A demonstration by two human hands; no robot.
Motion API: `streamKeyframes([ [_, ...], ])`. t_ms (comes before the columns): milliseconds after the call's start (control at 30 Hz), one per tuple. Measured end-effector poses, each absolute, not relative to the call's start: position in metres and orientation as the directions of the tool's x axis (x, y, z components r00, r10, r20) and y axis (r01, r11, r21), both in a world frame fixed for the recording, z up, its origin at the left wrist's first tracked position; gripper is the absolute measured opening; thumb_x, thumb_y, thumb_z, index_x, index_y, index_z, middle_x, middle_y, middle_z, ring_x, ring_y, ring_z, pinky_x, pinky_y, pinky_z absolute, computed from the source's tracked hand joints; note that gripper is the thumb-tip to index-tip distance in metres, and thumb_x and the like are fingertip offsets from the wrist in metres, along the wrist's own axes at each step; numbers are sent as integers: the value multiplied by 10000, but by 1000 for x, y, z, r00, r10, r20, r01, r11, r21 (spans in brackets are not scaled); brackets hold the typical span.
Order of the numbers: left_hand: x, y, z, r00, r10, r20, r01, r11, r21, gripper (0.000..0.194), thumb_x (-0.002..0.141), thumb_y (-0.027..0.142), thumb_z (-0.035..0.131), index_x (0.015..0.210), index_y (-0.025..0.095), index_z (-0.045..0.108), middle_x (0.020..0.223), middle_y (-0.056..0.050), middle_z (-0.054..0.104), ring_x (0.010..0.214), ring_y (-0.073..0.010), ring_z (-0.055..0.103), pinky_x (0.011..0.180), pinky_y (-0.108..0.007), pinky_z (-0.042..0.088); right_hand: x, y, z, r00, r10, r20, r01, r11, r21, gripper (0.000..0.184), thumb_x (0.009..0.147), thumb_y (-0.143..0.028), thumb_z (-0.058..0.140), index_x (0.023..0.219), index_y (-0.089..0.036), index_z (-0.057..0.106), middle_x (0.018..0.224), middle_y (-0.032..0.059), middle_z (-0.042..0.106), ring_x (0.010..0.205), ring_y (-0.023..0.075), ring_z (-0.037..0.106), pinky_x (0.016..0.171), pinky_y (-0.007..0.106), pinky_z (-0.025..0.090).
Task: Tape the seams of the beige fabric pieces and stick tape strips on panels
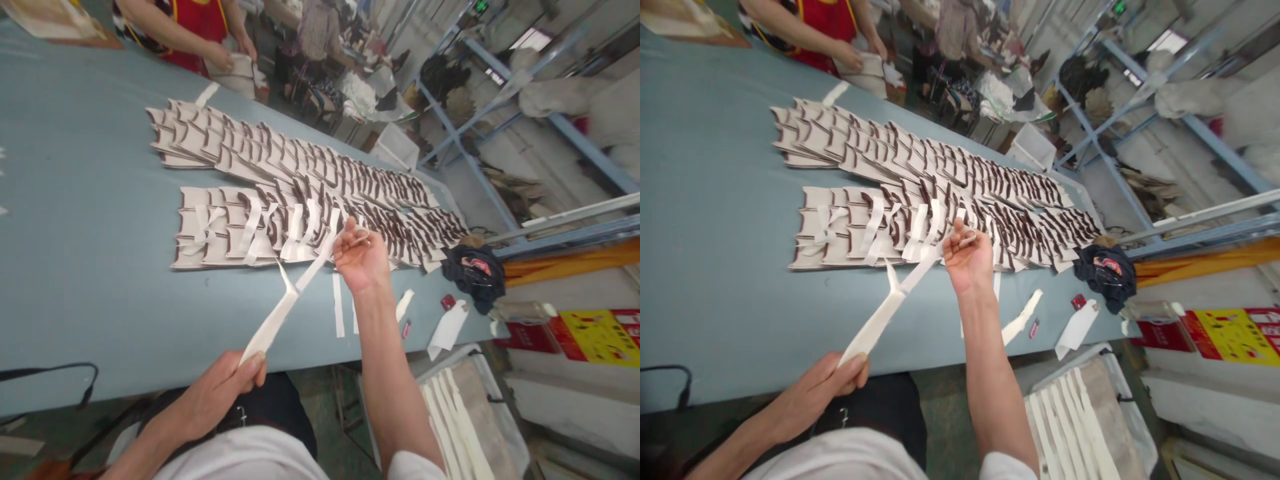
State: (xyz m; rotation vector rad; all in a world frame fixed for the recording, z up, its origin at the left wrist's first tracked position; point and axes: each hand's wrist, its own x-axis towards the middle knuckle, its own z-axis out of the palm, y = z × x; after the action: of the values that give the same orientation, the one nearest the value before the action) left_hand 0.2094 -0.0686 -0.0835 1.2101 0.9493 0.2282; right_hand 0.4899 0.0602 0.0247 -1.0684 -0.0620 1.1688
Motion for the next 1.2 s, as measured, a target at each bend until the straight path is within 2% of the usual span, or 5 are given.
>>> streamKeyframes([
  [167,205,-82,-95,591,580,-561,329,462,823,681,936,852,403,742,232,610,641,60,302,635,-183,297,634,-289,286,536,43,54,586,755,-294,-595,155,-789,183,815,-169,492,647,-226,446,851,-30,807,542,59,603,594,183,579],
  [400,207,-71,-99,425,719,-550,301,461,835,728,853,927,443,731,231,618,611,47,364,602,-177,330,574,-271,300,566,-10,47,560,795,-234,-346,-33,-938,220,778,-290,680,702,-234,481,770,-11,779,543,89,597,530,181,564],
  [633,207,-60,-103,225,770,-597,242,550,800,810,682,1024,493,756,225,600,566,78,321,531,-133,293,517,-252,284,569,-50,22,556,783,-278,-305,-119,-945,201,787,-396,720,830,-213,647,911,49,821,617,121,631,574,228,598],
  [1000,210,-65,-106,-20,776,-631,106,629,770,713,660,909,638,833,219,590,520,99,364,486,-120,324,490,-242,293,565,-56,-63,568,745,-348,-230,-262,-937,277,760,-444,720,806,-218,567,1128,132,827,733,152,710,596,241,588],
  [1200,204,-72,-124,-36,797,-603,122,602,789,613,765,831,620,846,225,576,535,98,352,491,-128,338,487,-243,307,574,-70,-122,590,722,-362,-141,-349,-926,322,894,-491,657,918,-170,675,1179,125,805,813,161,714,643,252,594],
])
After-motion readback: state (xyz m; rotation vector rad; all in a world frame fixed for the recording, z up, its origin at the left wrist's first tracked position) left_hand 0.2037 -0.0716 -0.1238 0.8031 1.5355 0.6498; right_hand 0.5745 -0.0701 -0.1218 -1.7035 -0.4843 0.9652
